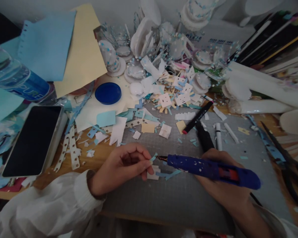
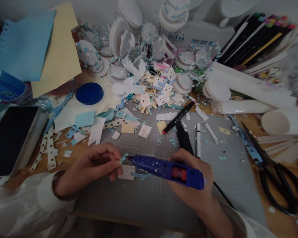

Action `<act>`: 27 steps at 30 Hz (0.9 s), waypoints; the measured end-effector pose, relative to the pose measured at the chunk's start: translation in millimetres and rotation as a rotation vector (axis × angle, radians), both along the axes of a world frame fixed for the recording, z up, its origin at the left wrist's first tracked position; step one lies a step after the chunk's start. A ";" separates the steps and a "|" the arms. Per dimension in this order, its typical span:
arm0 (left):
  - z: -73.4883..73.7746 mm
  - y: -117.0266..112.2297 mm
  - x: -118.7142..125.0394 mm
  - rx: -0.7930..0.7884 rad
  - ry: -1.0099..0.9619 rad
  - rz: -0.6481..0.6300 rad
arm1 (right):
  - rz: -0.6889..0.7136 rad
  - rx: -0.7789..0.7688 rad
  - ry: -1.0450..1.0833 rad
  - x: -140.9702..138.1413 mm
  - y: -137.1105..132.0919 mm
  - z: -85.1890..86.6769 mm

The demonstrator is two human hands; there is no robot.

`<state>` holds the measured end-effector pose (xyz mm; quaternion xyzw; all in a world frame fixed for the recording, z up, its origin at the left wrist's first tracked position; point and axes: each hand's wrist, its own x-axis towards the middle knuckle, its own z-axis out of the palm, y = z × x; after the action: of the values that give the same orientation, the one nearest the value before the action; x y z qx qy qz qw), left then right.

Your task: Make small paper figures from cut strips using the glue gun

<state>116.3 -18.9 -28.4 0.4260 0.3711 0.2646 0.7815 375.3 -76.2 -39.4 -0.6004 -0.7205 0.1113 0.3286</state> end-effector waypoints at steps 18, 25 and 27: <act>0.5 0.0 0.2 -0.017 0.002 0.000 | -0.011 -0.013 0.018 5.1 -3.5 -4.4; 0.8 -0.9 0.6 -0.029 0.014 -0.009 | 0.001 -0.044 0.037 4.3 -4.4 -1.1; 0.8 -1.4 0.5 -0.035 0.015 -0.011 | 0.005 -0.047 0.054 4.3 -4.6 0.8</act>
<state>116.9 -20.3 -27.6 0.4165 0.3793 0.2507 0.7873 379.6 -80.9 -38.6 -0.6031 -0.7100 0.1451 0.3334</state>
